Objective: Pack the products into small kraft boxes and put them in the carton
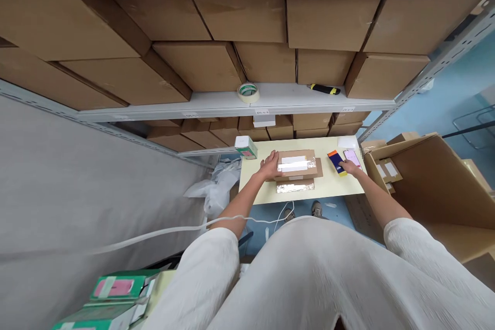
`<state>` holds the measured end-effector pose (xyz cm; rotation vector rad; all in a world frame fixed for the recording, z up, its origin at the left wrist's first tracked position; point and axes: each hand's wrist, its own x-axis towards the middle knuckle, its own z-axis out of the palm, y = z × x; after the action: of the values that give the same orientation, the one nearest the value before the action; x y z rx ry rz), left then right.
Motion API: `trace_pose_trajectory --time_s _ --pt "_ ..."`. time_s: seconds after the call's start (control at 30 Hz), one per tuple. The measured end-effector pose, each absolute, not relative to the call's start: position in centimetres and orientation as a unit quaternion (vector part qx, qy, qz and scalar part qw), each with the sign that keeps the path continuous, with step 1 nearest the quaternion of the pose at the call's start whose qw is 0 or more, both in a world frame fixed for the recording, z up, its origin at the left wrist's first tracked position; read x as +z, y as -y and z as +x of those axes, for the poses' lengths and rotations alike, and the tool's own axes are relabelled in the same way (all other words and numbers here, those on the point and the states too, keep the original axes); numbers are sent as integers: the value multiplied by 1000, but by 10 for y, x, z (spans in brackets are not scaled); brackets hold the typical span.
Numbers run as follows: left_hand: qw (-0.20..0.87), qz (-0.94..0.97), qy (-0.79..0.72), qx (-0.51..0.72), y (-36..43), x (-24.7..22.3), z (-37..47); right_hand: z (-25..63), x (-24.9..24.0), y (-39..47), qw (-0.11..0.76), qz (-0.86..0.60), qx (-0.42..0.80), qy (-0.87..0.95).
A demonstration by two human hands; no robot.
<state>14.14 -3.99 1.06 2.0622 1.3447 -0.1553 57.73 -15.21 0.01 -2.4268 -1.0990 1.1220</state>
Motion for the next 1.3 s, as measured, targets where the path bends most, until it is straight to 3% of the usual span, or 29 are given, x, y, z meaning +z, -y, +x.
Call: trace_pose_trajectory --time_s 0.23,0.57,0.8,1.0,1.3 --pt "316 792 -518 -68 41 8 142 553 -17 160 -6 -862 283 421" --pt "321 789 -519 -68 46 11 141 527 -52 171 7 -870 257 421" --pt "351 755 -553 -45 52 12 136 506 -32 174 74 -871 149 463" --pt "420 684 -595 43 53 1 153 446 19 133 143 -795 309 502" --pt "375 657 -640 133 64 -1 171 416 43 120 57 -784 309 536"
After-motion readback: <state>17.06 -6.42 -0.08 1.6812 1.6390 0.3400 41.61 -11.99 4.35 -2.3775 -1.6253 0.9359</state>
